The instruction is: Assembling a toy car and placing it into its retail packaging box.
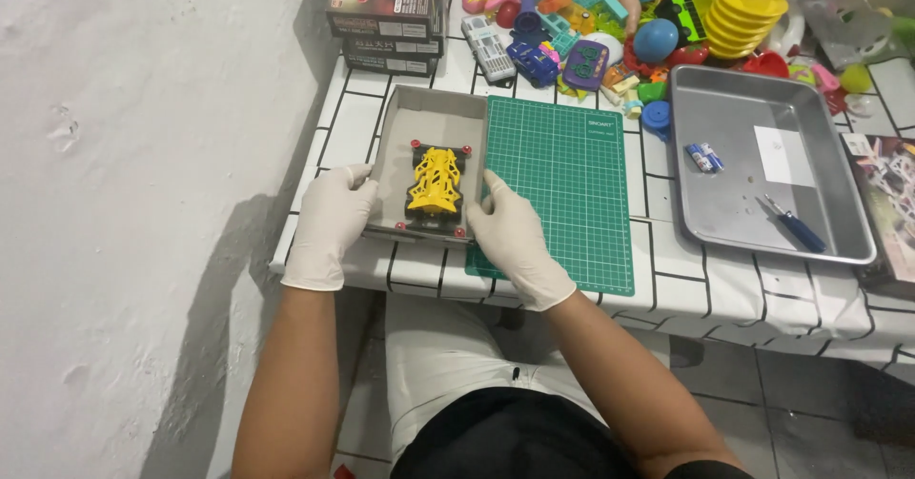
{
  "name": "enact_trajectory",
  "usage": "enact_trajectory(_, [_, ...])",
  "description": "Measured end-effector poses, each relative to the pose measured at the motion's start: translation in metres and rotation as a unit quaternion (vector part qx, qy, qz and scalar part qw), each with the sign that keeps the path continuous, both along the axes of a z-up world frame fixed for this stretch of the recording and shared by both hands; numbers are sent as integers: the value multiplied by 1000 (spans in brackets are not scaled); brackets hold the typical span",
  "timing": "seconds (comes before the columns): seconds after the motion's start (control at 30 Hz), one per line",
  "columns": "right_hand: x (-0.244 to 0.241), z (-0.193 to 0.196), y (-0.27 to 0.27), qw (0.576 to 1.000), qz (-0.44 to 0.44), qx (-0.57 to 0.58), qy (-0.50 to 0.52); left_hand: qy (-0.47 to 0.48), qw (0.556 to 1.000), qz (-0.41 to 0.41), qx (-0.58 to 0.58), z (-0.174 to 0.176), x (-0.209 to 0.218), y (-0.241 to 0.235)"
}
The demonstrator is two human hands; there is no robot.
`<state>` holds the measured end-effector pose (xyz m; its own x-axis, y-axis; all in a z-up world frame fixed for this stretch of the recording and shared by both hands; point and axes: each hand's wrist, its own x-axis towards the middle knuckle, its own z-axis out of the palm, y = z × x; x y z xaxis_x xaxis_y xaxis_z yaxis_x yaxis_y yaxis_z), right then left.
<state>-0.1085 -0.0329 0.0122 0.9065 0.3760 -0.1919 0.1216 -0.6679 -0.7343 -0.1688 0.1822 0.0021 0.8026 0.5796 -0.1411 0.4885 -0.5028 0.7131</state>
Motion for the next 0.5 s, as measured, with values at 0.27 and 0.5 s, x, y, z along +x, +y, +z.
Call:
enact_trajectory(0.27, [-16,11,-43,999,-14,43,-15,-8,994,5,-106,56,-41,-63])
enact_trajectory(0.5, [-31,29,-86,999,-25,38,-20,-30,992,-9,-125,62,-53,-95])
